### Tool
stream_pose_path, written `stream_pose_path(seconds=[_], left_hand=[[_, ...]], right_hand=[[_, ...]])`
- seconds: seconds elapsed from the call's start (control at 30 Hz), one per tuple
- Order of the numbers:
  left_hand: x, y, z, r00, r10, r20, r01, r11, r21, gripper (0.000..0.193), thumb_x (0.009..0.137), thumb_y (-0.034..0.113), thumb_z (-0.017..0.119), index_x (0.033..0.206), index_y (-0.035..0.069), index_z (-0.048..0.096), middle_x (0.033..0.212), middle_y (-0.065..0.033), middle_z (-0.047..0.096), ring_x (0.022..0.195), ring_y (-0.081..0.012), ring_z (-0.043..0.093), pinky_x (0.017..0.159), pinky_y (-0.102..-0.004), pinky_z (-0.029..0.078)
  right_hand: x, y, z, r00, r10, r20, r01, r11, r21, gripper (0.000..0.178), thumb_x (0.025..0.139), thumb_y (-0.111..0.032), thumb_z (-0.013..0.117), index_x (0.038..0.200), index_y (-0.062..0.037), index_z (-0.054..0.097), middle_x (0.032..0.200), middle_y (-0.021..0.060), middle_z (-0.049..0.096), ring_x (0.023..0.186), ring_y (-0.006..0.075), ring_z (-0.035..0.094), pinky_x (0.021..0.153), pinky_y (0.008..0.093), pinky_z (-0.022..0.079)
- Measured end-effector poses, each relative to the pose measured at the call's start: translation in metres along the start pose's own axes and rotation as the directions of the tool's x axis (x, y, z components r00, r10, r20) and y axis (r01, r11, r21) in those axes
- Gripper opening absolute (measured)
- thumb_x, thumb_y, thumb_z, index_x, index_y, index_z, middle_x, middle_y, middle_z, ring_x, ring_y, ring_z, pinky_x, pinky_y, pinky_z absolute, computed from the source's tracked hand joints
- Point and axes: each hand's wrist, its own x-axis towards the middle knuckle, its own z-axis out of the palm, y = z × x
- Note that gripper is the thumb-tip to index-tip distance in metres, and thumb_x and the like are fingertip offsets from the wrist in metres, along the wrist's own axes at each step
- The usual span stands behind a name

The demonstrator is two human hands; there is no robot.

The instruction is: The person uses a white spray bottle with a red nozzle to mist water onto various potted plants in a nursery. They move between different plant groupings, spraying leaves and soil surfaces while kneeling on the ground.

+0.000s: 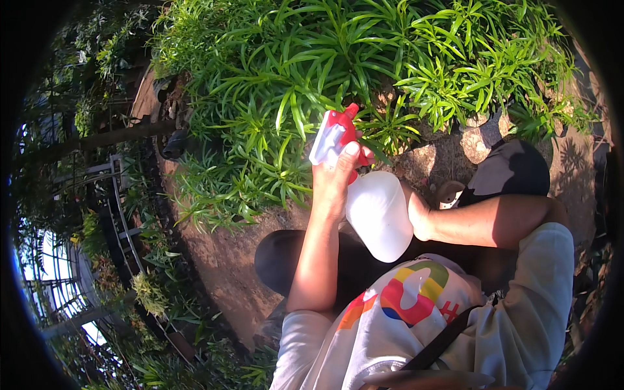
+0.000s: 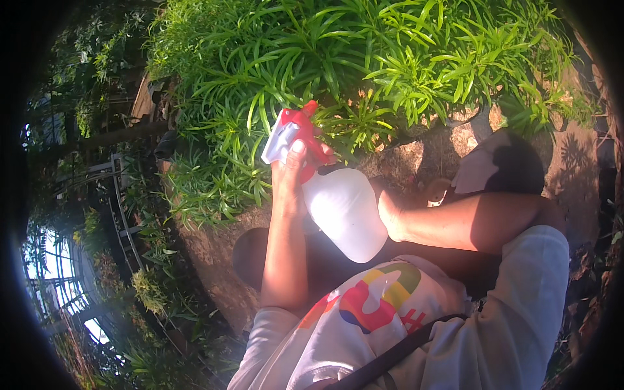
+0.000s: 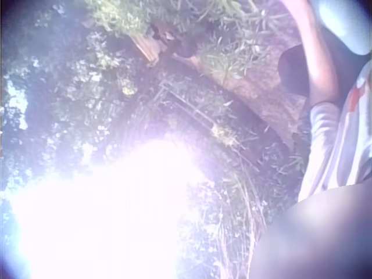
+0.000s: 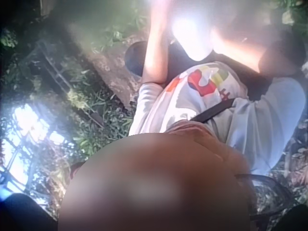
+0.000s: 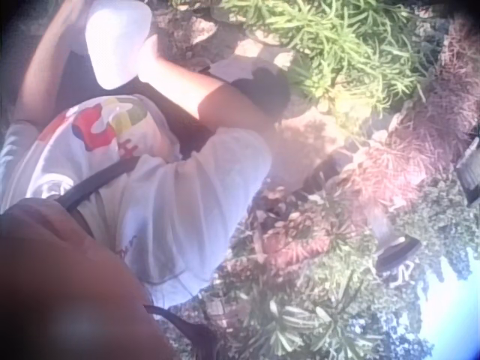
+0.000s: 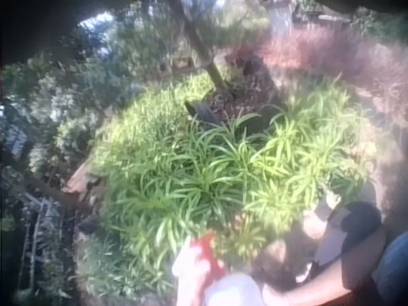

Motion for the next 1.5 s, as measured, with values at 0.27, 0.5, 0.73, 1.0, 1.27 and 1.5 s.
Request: stream_pose_path(seconds=[0.27, 0.5, 0.73, 1.0, 1.27, 1.5], left_hand=[[-0.007, 0.027, -0.041, 0.933, 0.124, -0.337, -0.120, 0.992, 0.033, 0.070, 0.088, 0.048, 0.061, 0.133, -0.003, 0.045, 0.079, -0.0032, 0.055, 0.065, -0.0129, 0.058, 0.055, -0.0262, 0.049], [-0.008, 0.043, -0.094, 0.854, 0.135, -0.502, -0.170, 0.985, -0.025, 0.067, 0.087, 0.050, 0.061, 0.130, 0.000, 0.048, 0.084, -0.0041, 0.054, 0.068, -0.0126, 0.057, 0.061, -0.0285, 0.051], [0.008, 0.057, -0.146, 0.794, 0.026, -0.607, -0.159, 0.973, -0.167, 0.059, 0.085, 0.049, 0.065, 0.116, 0.000, 0.055, 0.088, -0.0066, 0.058, 0.072, -0.0173, 0.059, 0.063, -0.0335, 0.051], [0.002, 0.053, -0.161, 0.834, 0.023, -0.551, -0.147, 0.972, -0.182, 0.057, 0.087, 0.049, 0.061, 0.117, 0.001, 0.054, 0.088, -0.0076, 0.058, 0.070, -0.0175, 0.057, 0.060, -0.0341, 0.050], [-0.016, 0.077, -0.162, 0.823, 0.011, -0.568, -0.193, 0.945, -0.263, 0.064, 0.090, 0.054, 0.054, 0.124, 0.000, 0.053, 0.083, -0.0060, 0.058, 0.071, -0.0164, 0.058, 0.069, -0.0316, 0.052], [0.003, 0.076, -0.203, 0.691, 0.074, -0.719, -0.242, 0.961, -0.134, 0.063, 0.089, 0.057, 0.054, 0.118, 0.001, 0.054, 0.080, -0.0070, 0.058, 0.070, -0.0156, 0.057, 0.066, -0.0317, 0.053]], right_hand=[[0.020, -0.030, 0.035, 0.959, 0.103, 0.265, -0.041, 0.973, -0.229, 0.055, 0.096, -0.049, 0.029, 0.126, -0.0102, 0.053, 0.118, 0.0105, 0.060, 0.103, 0.0204, 0.060, 0.086, 0.0390, 0.050], [0.051, -0.040, 0.064, 0.880, 0.054, 0.472, 0.176, 0.886, -0.430, 0.075, 0.092, -0.066, 0.025, 0.142, -0.0127, 0.036, 0.139, 0.0131, 0.045, 0.124, 0.0243, 0.047, 0.100, 0.0421, 0.040], [0.057, -0.043, 0.096, 0.834, 0.105, 0.542, 0.220, 0.837, -0.500, 0.098, 0.079, -0.085, 0.027, 0.148, -0.0159, 0.028, 0.151, 0.0113, 0.029, 0.140, 0.0248, 0.026, 0.113, 0.0457, 0.015], [0.073, -0.035, 0.111, 0.846, 0.113, 0.521, 0.177, 0.862, -0.475, 0.092, 0.083, -0.080, 0.030, 0.147, -0.0137, 0.031, 0.148, 0.0119, 0.035, 0.136, 0.0236, 0.033, 0.111, 0.0411, 0.024], [0.087, -0.044, 0.125, 0.792, 0.068, 0.607, 0.352, 0.761, -0.545, 0.091, 0.085, -0.077, 0.032, 0.146, -0.0100, 0.032, 0.149, 0.0141, 0.033, 0.137, 0.0251, 0.033, 0.110, 0.0384, 0.027], [0.100, -0.063, 0.145, 0.840, -0.104, 0.532, 0.467, 0.636, -0.614, 0.089, 0.080, -0.079, 0.043, 0.120, -0.0015, 0.061, 0.111, 0.0166, 0.064, 0.105, 0.0247, 0.058, 0.095, 0.0415, 0.043]])
